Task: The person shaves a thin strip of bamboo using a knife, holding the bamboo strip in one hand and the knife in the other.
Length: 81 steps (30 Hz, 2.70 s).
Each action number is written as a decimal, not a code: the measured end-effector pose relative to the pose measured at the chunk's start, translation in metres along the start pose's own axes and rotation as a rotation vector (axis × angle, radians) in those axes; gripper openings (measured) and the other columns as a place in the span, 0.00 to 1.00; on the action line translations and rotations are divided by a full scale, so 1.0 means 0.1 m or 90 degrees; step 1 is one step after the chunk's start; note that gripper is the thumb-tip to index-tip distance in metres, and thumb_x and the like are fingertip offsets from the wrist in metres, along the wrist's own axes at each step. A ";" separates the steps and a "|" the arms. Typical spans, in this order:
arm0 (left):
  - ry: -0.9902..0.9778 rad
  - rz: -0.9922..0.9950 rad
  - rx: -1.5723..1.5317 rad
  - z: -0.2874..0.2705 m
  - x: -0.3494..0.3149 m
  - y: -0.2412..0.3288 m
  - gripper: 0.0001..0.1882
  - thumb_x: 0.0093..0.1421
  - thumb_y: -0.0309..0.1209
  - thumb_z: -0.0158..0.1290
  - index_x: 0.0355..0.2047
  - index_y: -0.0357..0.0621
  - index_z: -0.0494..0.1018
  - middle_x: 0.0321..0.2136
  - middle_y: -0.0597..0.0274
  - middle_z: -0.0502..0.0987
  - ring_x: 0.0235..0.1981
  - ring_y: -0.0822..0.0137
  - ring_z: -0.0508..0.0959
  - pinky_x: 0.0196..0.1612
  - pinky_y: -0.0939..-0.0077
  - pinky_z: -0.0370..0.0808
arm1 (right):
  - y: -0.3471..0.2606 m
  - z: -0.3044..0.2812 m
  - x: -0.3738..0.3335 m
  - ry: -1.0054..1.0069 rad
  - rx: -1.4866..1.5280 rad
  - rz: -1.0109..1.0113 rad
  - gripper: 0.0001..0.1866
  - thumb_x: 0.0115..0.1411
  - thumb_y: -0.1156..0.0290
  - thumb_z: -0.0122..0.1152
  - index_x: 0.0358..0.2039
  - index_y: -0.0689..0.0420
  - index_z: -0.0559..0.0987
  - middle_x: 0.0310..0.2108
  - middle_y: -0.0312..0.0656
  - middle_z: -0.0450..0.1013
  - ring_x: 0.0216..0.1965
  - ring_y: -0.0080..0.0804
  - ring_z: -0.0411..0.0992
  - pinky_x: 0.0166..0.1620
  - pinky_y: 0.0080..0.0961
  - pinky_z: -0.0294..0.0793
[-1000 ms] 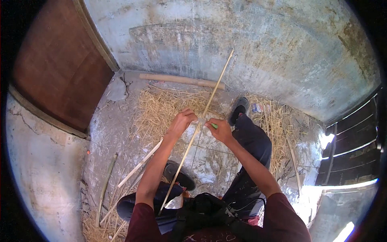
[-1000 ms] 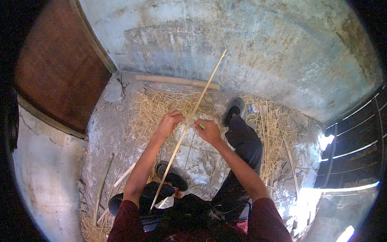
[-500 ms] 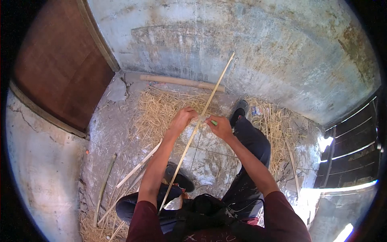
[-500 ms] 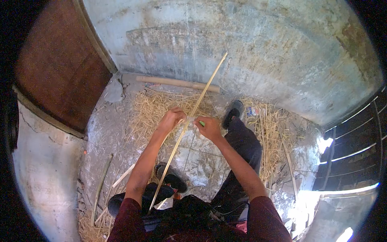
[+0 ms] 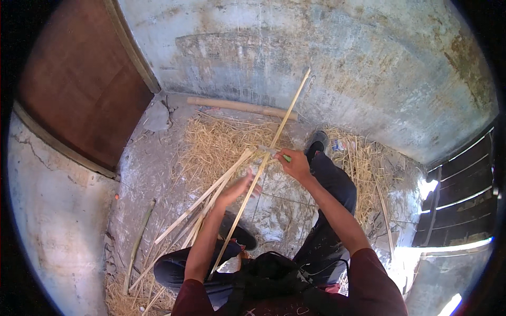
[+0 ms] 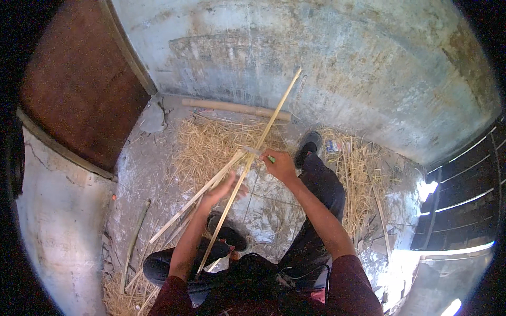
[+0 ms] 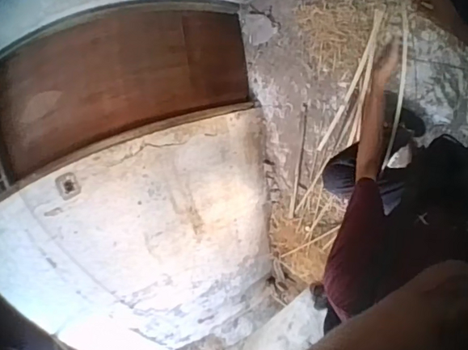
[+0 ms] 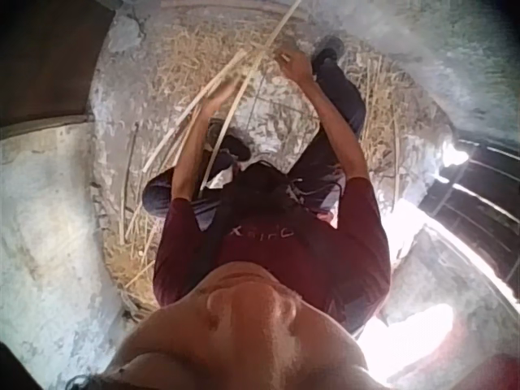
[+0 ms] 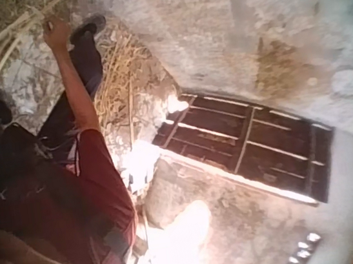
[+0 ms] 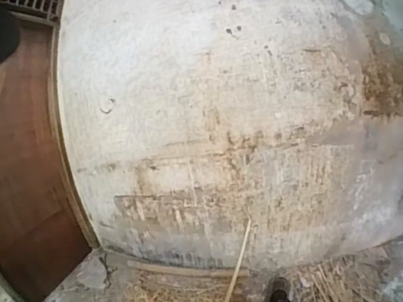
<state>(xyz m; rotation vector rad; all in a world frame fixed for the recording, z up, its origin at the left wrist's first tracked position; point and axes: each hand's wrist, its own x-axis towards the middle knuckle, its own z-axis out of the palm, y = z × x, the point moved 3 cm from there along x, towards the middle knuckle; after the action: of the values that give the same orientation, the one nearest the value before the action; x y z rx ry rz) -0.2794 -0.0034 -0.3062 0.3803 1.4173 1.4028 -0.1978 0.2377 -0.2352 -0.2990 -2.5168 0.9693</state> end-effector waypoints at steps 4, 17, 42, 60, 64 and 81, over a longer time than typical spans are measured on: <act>-0.070 0.001 -0.134 0.25 -0.25 -0.30 0.29 0.74 0.62 0.41 0.45 0.47 0.71 0.20 0.74 0.62 0.14 0.77 0.62 0.17 0.78 0.61 | -0.04 0.01 -0.01 -0.037 0.033 0.037 0.10 0.64 0.59 0.68 0.36 0.51 0.86 0.26 0.45 0.81 0.27 0.51 0.80 0.33 0.44 0.76; 0.226 0.246 0.431 0.49 -0.16 -0.27 0.26 0.77 0.47 0.42 0.40 0.31 0.72 0.26 0.38 0.75 0.32 0.38 0.76 0.42 0.49 0.72 | 0.04 -0.21 -0.09 -0.025 -0.041 -0.050 0.10 0.65 0.57 0.67 0.35 0.50 0.85 0.30 0.44 0.83 0.29 0.52 0.80 0.35 0.45 0.78; 0.272 0.229 0.474 0.67 -0.25 -0.20 0.22 0.77 0.42 0.42 0.44 0.31 0.73 0.32 0.27 0.78 0.41 0.25 0.78 0.42 0.36 0.73 | -0.01 -0.20 -0.03 -0.035 -0.011 -0.064 0.09 0.63 0.62 0.70 0.33 0.54 0.86 0.30 0.46 0.82 0.32 0.51 0.82 0.37 0.43 0.78; 0.273 0.187 0.429 0.56 -0.30 -0.19 0.29 0.77 0.49 0.42 0.48 0.29 0.74 0.33 0.30 0.79 0.42 0.29 0.79 0.45 0.46 0.74 | 0.56 -0.50 0.48 -0.055 -0.033 0.030 0.15 0.63 0.59 0.70 0.42 0.56 0.80 0.36 0.54 0.81 0.41 0.53 0.82 0.43 0.45 0.78; 0.242 0.152 0.381 0.48 -0.32 -0.20 0.31 0.76 0.54 0.42 0.44 0.31 0.75 0.31 0.44 0.79 0.38 0.45 0.80 0.45 0.55 0.75 | 0.75 -0.41 0.37 -0.017 0.017 -0.011 0.18 0.67 0.56 0.64 0.46 0.59 0.78 0.37 0.59 0.79 0.40 0.61 0.79 0.42 0.54 0.74; 0.056 -0.030 0.104 0.33 -0.79 -0.29 0.32 0.73 0.60 0.45 0.49 0.38 0.68 0.28 0.63 0.70 0.21 0.72 0.77 0.27 0.73 0.81 | 0.87 -0.32 0.81 -0.299 -0.209 -0.040 0.29 0.76 0.45 0.46 0.48 0.64 0.76 0.37 0.62 0.77 0.42 0.67 0.76 0.47 0.58 0.73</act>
<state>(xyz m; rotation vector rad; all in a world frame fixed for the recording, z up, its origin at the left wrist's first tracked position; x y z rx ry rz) -0.2091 -0.0572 -0.2887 0.3912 1.6084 1.2839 -0.2508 0.3484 -0.2474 -0.0901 -3.0982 0.6532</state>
